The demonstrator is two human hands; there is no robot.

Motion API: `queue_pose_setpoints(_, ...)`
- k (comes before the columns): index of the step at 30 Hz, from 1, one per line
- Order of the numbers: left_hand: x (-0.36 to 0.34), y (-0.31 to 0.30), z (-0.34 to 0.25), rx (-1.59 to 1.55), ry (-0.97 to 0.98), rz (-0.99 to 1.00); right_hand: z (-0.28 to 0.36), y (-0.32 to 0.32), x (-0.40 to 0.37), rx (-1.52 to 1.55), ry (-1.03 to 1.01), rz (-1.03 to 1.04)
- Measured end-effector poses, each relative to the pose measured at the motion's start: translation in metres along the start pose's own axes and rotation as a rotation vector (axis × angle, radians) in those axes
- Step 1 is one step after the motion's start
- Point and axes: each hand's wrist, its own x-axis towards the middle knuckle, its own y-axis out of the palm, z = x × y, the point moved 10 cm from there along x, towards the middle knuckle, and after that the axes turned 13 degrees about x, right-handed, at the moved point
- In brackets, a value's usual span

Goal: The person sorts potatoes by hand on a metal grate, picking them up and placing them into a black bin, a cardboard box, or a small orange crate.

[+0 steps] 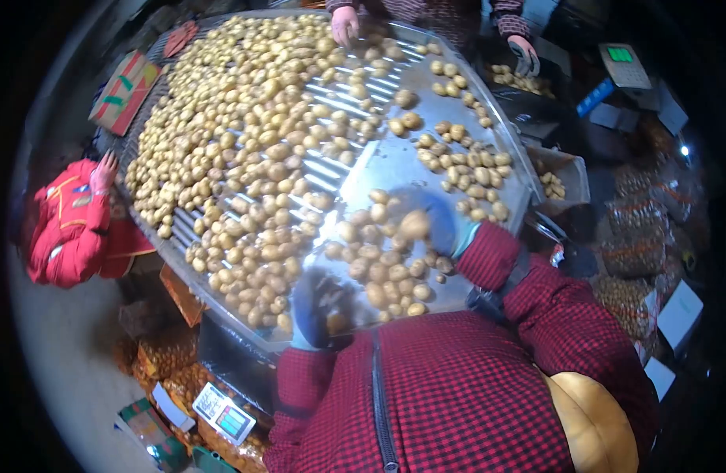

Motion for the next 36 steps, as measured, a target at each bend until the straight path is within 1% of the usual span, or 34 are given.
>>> queue_pose_setpoints(1,0.0,0.014,-0.008,-0.261,-0.13,-0.043,0.006,0.048,0.012,0.091,0.08,0.083)
queue_pose_setpoints(2,-0.002,0.025,-0.009,-0.527,-0.254,-0.08,-0.007,0.076,0.023,0.017,0.135,0.112)
queue_pose_setpoints(3,-0.001,0.024,-0.011,-0.718,-0.188,-0.053,-0.02,0.104,0.033,-0.058,0.189,0.145)
queue_pose_setpoints(4,-0.001,0.023,-0.012,-0.907,-0.115,-0.021,-0.044,0.115,0.043,-0.145,0.262,0.097)
queue_pose_setpoints(5,-0.006,0.011,-0.014,-0.56,0.039,-0.041,-0.029,0.123,0.048,-0.193,0.358,0.129)
queue_pose_setpoints(6,-0.013,0.0,-0.016,-0.218,0.175,-0.112,-0.029,0.126,0.068,-0.446,-0.012,0.12)
queue_pose_setpoints(7,-0.01,-0.02,0.016,-0.218,0.119,-0.118,-0.043,0.128,0.082,-0.568,-0.059,0.112)
queue_pose_setpoints(8,-0.011,-0.026,0.029,-0.31,0.043,-0.128,-0.048,0.131,0.096,-0.691,-0.111,0.101)
queue_pose_setpoints(9,-0.012,-0.033,0.042,-0.406,-0.033,-0.146,-0.055,0.132,0.109,-0.742,-0.131,0.095)
queue_pose_setpoints(10,-0.013,-0.04,0.055,-0.503,-0.106,-0.17,-0.055,0.136,0.125,-0.771,-0.207,0.113)
queue_pose_setpoints(11,-0.019,-0.041,0.076,-0.703,-0.203,-0.173,-0.057,0.137,0.143,-0.818,-0.247,0.109)
queue_pose_setpoints(12,-0.02,-0.046,0.083,-0.595,-0.154,-0.197,-0.056,0.138,0.162,-0.868,-0.292,0.103)
queue_pose_setpoints(13,-0.02,-0.05,0.087,-0.483,-0.11,-0.226,-0.042,0.139,0.179,-0.903,-0.355,0.07)
queue_pose_setpoints(14,-0.022,-0.053,0.085,-0.373,-0.069,-0.26,-0.046,0.138,0.207,-0.99,-0.283,0.054)
queue_pose_setpoints(16,-0.024,-0.046,0.09,-0.726,-0.133,-0.178,-0.05,0.135,0.25,-1.183,-0.157,0.1)
queue_pose_setpoints(17,-0.02,-0.048,0.064,-0.123,0.039,-0.119,-0.052,0.135,0.268,-1.205,-0.141,0.133)
queue_pose_setpoints(18,-0.021,-0.049,0.038,0.464,0.214,-0.177,-0.053,0.132,0.284,-1.224,-0.128,0.169)
queue_pose_setpoints(19,-0.026,-0.047,0.008,0.499,0.234,-0.162,-0.071,0.124,0.303,-1.279,-0.143,0.164)
queue_pose_setpoints(20,-0.028,-0.05,0.005,0.415,0.218,-0.165,-0.079,0.121,0.315,-1.277,-0.011,0.285)
queue_pose_setpoints(22,-0.033,-0.055,0.0,0.246,0.19,-0.175,-0.073,0.115,0.321,-1.191,-0.055,0.304)
queue_pose_setpoints(24,-0.031,-0.053,0.023,0.035,0.025,-0.175,-0.069,0.11,0.32,-1.058,0.116,0.38)
queue_pose_setpoints(26,-0.029,-0.051,-0.006,0.179,0.106,-0.179,-0.076,0.103,0.319,-1.122,0.042,0.36)
queue_pose_setpoints(28,-0.024,-0.049,-0.002,0.145,0.06,-0.118,-0.078,0.097,0.31,-1.142,-0.024,0.299)
queue_pose_setpoints(29,-0.023,-0.048,0.019,0.035,-0.034,-0.061,-0.083,0.096,0.306,-1.151,0.011,0.328)
queue_pose_setpoints(31,-0.027,-0.043,0.03,-0.037,-0.1,-0.008,-0.073,0.098,0.293,-1.158,0.089,0.379)
queue_pose_setpoints(34,-0.02,-0.043,0.01,0.146,0.067,-0.015,-0.081,0.1,0.292,-1.239,0.101,0.409)
queue_pose_setpoints(35,-0.021,-0.047,0.013,0.261,0.152,-0.005,-0.079,0.101,0.293,-1.223,0.095,0.38)
queue_pose_setpoints(36,-0.025,-0.045,0.037,0.094,0.016,0.01,-0.077,0.102,0.293,-1.193,0.09,0.36)
